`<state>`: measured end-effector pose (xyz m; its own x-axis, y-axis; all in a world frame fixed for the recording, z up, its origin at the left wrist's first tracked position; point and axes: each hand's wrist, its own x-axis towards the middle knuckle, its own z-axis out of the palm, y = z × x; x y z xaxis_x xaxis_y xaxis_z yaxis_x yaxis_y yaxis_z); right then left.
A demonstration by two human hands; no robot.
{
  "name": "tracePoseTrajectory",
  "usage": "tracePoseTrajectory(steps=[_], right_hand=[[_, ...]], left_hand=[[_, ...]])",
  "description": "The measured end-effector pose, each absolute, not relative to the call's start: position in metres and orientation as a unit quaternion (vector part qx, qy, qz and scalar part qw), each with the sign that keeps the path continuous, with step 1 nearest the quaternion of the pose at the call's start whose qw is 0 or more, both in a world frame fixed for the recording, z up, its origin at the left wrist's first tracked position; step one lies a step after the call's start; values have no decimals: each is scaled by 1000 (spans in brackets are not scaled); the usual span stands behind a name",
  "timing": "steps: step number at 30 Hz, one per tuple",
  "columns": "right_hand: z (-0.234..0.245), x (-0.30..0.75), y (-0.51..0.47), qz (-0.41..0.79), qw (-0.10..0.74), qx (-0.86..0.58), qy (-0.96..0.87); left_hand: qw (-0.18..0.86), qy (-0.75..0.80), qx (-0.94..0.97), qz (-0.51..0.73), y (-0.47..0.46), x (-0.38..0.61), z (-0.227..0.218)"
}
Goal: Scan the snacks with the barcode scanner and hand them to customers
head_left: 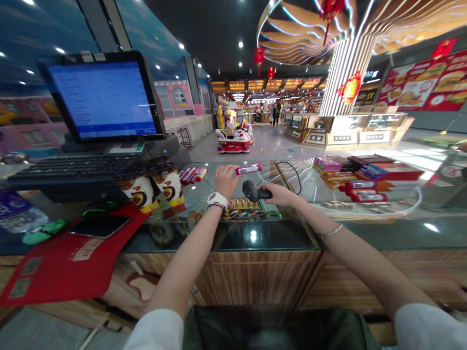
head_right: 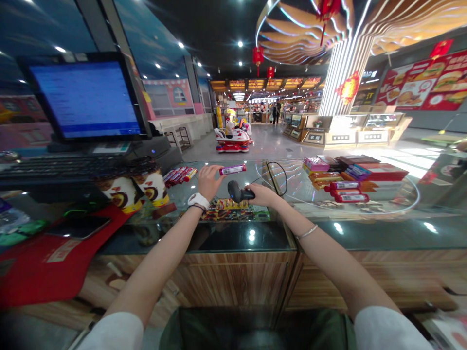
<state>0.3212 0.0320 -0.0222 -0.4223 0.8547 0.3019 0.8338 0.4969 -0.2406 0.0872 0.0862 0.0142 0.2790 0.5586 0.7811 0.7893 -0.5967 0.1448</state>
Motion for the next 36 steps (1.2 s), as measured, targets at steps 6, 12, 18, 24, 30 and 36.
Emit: tracePoseTrajectory(steps=[6,12,18,24,30,36], right_hand=[[-2,322,15,-4,179,-514,-839],[13,321,4,-30,278,-531,-800],[14,312,1,2,346,-522,-779],[11,307,-1,7,330,-533,-779],[10,308,0,4,327,-535,-779],[11,306,-2,13,321,-537,-780]], left_hand=[[148,-448,-772,-425,95,77,16],[145,-473,-761,-420,100,69,15],[139,-496,-754,-407,100,68,10],[135,-506,-746,-410,101,65,8],[139,-510,-743,-410,102,64,7],[134,-513,-745,-405,101,65,8]])
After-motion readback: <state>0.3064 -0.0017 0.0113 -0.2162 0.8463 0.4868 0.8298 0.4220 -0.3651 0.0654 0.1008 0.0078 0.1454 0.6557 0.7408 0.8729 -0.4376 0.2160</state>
